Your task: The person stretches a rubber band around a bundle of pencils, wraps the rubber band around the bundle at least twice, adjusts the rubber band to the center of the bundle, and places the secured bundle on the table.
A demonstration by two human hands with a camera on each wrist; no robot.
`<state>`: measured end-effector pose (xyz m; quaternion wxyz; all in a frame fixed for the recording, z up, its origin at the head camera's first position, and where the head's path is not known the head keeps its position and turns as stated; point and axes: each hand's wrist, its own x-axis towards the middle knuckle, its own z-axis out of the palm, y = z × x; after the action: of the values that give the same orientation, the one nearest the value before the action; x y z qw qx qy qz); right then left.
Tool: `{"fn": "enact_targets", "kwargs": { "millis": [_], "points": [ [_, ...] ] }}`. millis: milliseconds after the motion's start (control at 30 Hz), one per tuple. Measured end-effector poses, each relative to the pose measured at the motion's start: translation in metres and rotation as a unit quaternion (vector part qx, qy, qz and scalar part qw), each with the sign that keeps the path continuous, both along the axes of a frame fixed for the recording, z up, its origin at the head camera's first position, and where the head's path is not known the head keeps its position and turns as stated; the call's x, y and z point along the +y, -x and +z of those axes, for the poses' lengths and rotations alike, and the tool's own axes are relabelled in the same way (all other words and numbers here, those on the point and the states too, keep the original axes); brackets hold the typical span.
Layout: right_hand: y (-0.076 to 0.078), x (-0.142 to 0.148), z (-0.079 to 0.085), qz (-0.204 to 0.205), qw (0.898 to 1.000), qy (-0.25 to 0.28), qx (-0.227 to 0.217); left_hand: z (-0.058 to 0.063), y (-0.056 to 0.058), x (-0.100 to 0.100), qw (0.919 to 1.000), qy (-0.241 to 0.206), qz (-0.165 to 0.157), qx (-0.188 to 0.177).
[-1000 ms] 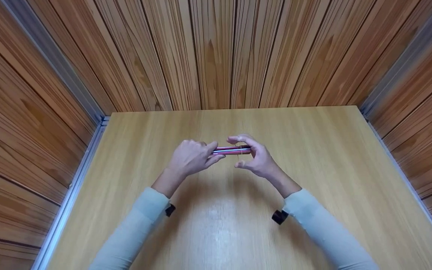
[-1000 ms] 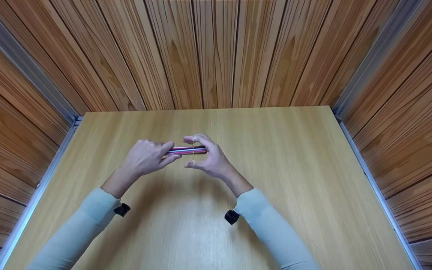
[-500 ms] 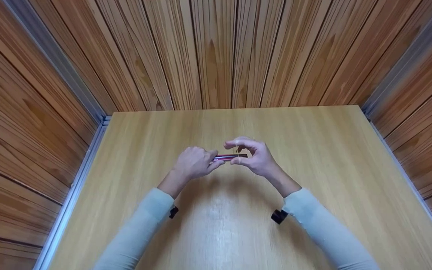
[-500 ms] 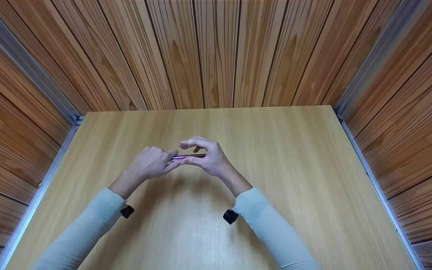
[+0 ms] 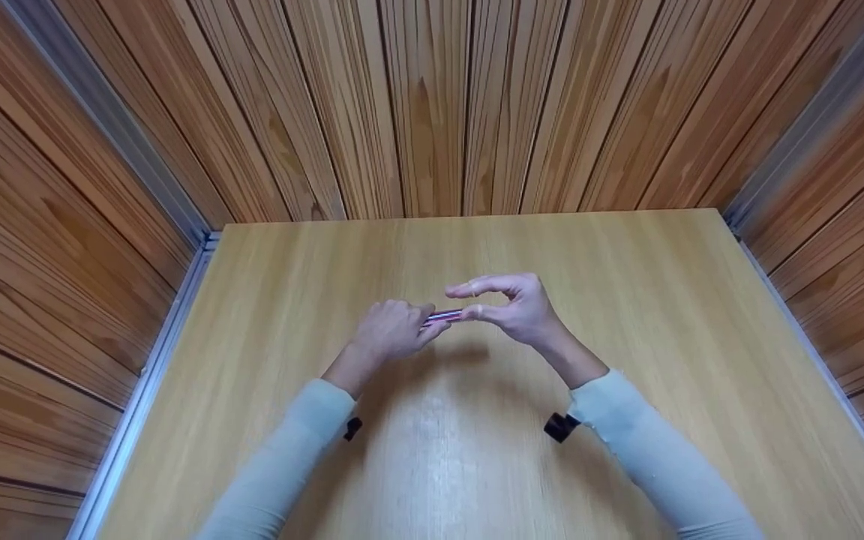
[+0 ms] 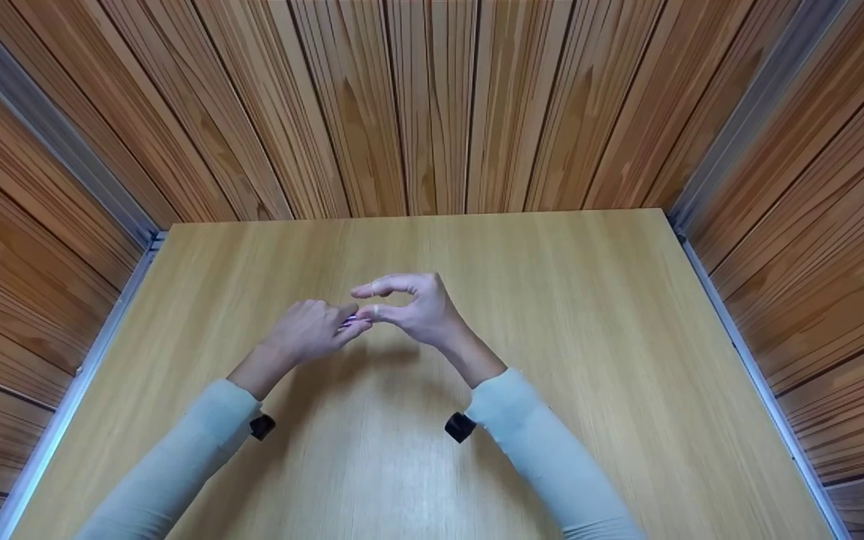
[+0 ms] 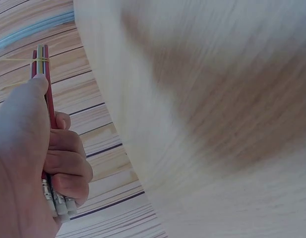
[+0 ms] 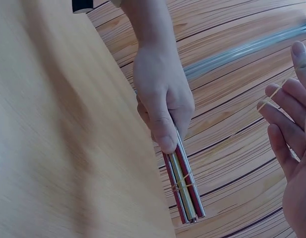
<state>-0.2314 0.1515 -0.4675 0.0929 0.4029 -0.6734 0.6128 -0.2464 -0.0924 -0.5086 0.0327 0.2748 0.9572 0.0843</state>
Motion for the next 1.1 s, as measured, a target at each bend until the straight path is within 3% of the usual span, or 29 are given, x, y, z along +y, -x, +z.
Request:
{"fn": "enact_targets", "kwargs": {
  "millis": [133,367,633,767,933,1100],
  "points": [
    [0.000,0.000,-0.001,0.008,1.000,0.010,0.018,0.002,0.004,-0.001,0.9995,-0.019,0.024,-0.010],
    [-0.005,-0.002,-0.006,0.043,0.998,0.040,0.039,0.008,0.018,-0.018,0.9947,-0.031,0.098,-0.009],
    [-0.008,-0.005,-0.013,0.103,0.992,0.041,0.066,0.014,0.023,-0.031,0.9833,-0.090,0.157,-0.026],
    [-0.010,-0.007,-0.016,0.070,0.994,0.039,0.073,0.017,0.022,-0.030,0.9767,-0.134,0.158,-0.056],
    [-0.016,-0.011,-0.022,0.001,0.997,0.035,0.064,0.020,0.019,-0.026,0.9586,-0.216,0.161,-0.093],
    [-0.019,-0.015,-0.025,-0.046,0.997,0.056,0.034,0.023,0.014,-0.017,0.9418,-0.269,0.186,-0.078]
  ]
}}
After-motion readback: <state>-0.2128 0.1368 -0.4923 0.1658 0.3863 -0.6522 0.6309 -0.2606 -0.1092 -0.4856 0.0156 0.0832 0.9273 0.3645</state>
